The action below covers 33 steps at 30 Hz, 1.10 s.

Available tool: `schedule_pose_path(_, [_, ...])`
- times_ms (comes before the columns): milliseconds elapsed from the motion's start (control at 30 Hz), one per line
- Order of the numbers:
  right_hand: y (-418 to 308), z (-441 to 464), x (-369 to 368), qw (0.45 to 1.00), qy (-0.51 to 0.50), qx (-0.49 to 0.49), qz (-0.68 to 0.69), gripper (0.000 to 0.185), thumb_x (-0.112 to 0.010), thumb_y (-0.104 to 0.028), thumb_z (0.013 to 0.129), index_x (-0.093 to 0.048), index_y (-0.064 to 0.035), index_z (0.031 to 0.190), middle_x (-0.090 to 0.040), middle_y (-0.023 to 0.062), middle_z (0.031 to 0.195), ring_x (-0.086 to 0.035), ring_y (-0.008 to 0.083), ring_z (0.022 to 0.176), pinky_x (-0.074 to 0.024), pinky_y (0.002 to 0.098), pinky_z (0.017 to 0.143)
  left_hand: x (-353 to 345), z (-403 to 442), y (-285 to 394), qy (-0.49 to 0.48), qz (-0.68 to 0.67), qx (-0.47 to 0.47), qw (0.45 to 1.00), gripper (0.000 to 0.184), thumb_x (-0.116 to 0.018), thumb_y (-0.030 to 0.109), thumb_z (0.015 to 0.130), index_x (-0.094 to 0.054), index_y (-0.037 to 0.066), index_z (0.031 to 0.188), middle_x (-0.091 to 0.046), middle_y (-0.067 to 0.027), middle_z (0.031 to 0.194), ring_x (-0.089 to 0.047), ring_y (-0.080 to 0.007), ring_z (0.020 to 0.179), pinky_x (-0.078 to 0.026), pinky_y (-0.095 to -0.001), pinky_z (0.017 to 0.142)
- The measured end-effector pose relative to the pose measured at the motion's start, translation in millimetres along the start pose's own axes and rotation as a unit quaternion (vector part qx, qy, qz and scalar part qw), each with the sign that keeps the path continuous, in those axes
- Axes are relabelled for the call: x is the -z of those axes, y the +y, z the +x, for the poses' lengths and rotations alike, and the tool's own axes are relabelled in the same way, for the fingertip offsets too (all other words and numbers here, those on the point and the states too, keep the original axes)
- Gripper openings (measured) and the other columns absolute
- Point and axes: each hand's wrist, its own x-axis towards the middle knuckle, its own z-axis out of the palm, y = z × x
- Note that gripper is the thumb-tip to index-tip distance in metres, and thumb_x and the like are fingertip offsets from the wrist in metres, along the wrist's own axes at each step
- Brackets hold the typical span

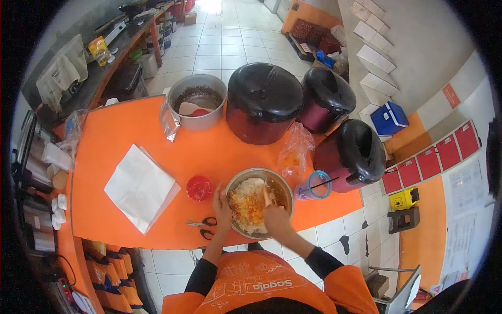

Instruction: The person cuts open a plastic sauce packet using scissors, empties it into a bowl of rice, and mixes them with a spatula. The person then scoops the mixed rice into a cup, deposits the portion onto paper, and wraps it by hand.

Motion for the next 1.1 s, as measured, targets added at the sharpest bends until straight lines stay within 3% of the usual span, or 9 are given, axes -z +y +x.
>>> schedule_pose_path(100, [-29.0,-14.5,61.2,0.997,-0.024,0.073,0.023,0.008,-0.052,-0.007,0.074,-0.058,-0.0027,0.072,-0.06,0.0153,0.063,-0.061,0.029,0.056,-0.049,0.0378,0.051,-5.1,-5.4,21.8,0.0,0.021,0.003,1.0,0.042,-0.037,0.03,0.097,-0.044,0.0,0.124,-0.046,-0.0131,0.126,-0.045,-0.0212,0.113,-0.034,-0.0316,0.097])
schedule_pose_path(200, [-16.8,-20.3,99.5,0.99,-0.132,-0.052,0.009,0.014,-0.05,-0.011,0.078,-0.062,-0.0045,0.073,-0.061,0.0169,0.07,-0.063,0.0301,0.064,-0.0503,0.0398,0.055,-4.1,-4.5,19.5,0.004,-0.01,0.037,0.999,0.042,-0.036,0.028,0.097,-0.042,-0.002,0.126,-0.046,-0.0146,0.124,-0.046,-0.0202,0.111,-0.037,-0.0311,0.094])
schedule_pose_path(300, [28.2,-10.3,60.4,0.986,-0.113,-0.125,-0.006,0.021,-0.056,-0.018,0.078,-0.062,-0.0011,0.067,-0.061,0.0174,0.066,-0.063,0.0313,0.064,-0.0501,0.041,0.056,-3.6,-5.9,18.9,-0.001,-0.012,0.036,0.999,0.042,-0.036,0.028,0.097,-0.041,-0.002,0.126,-0.046,-0.014,0.124,-0.046,-0.0196,0.111,-0.036,-0.0309,0.094])
schedule_pose_path(367, [64.4,8.6,24.3,0.977,-0.119,-0.126,0.124,0.034,-0.064,-0.03,0.075,-0.061,0.0032,0.065,-0.061,0.0163,0.062,-0.063,0.0322,0.064,-0.0496,0.0414,0.057,-3.0,-5.8,19.7,-0.007,-0.012,0.033,0.999,0.042,-0.036,0.028,0.097,-0.041,-0.002,0.127,-0.046,-0.0133,0.125,-0.046,-0.0189,0.11,-0.036,-0.0307,0.094])
schedule_pose_path(500, [90.1,28.1,20.7,0.907,-0.196,-0.219,0.301,0.027,-0.062,-0.025,0.075,-0.067,0.0014,0.074,-0.061,0.0191,0.062,-0.06,0.0265,0.054,-0.0456,0.0372,0.051,1.2,0.5,10.2,-0.014,0.012,0.006,1.0,0.042,-0.036,0.027,0.097,-0.04,-0.002,0.127,-0.046,-0.0144,0.126,-0.044,-0.0202,0.113,-0.035,-0.0316,0.096])
schedule_pose_path(567, [87.3,33.6,17.5,0.932,-0.11,-0.136,0.318,0.029,-0.064,-0.029,0.075,-0.067,-0.0005,0.074,-0.06,0.0159,0.06,-0.058,0.0253,0.053,-0.0457,0.0351,0.054,1.5,2.0,4.7,-0.014,0.004,0.01,1.0,0.044,-0.036,0.029,0.097,-0.041,-0.002,0.127,-0.046,-0.0138,0.127,-0.044,-0.0198,0.114,-0.034,-0.0312,0.097])
schedule_pose_path(800, [62.3,88.6,44.1,0.964,-0.196,0.073,0.162,0.024,-0.065,-0.024,0.072,-0.066,-0.0025,0.083,-0.062,0.0166,0.068,-0.061,0.0296,0.062,-0.0474,0.0385,0.057,6.0,8.7,-11.1,-0.039,-0.027,0.019,0.999,0.042,-0.035,0.025,0.097,-0.038,-0.001,0.13,-0.042,-0.0146,0.131,-0.042,-0.0203,0.117,-0.032,-0.0312,0.099])
schedule_pose_path(867, [41.6,85.6,45.3,0.955,-0.177,0.235,-0.041,0.015,-0.062,-0.017,0.069,-0.065,-0.0031,0.075,-0.063,0.0165,0.074,-0.063,0.03,0.065,-0.0492,0.039,0.057,2.0,5.8,-6.5,-0.017,-0.003,0.034,0.999,0.044,-0.037,0.027,0.097,-0.038,-0.001,0.13,-0.045,-0.0138,0.127,-0.045,-0.0194,0.112,-0.035,-0.0304,0.096])
schedule_pose_path(1100, [-15.1,-14.6,49.8,0.949,-0.159,0.24,-0.126,0.011,-0.056,-0.007,0.071,-0.064,-0.0011,0.077,-0.061,0.0131,0.07,-0.063,0.0221,0.06,-0.0497,0.0333,0.046,-2.3,3.9,20.6,-0.002,0.021,0.052,0.998,0.041,-0.039,0.016,0.096,-0.034,-0.001,0.133,-0.043,-0.0133,0.13,-0.047,-0.0172,0.11,-0.038,-0.0288,0.093])
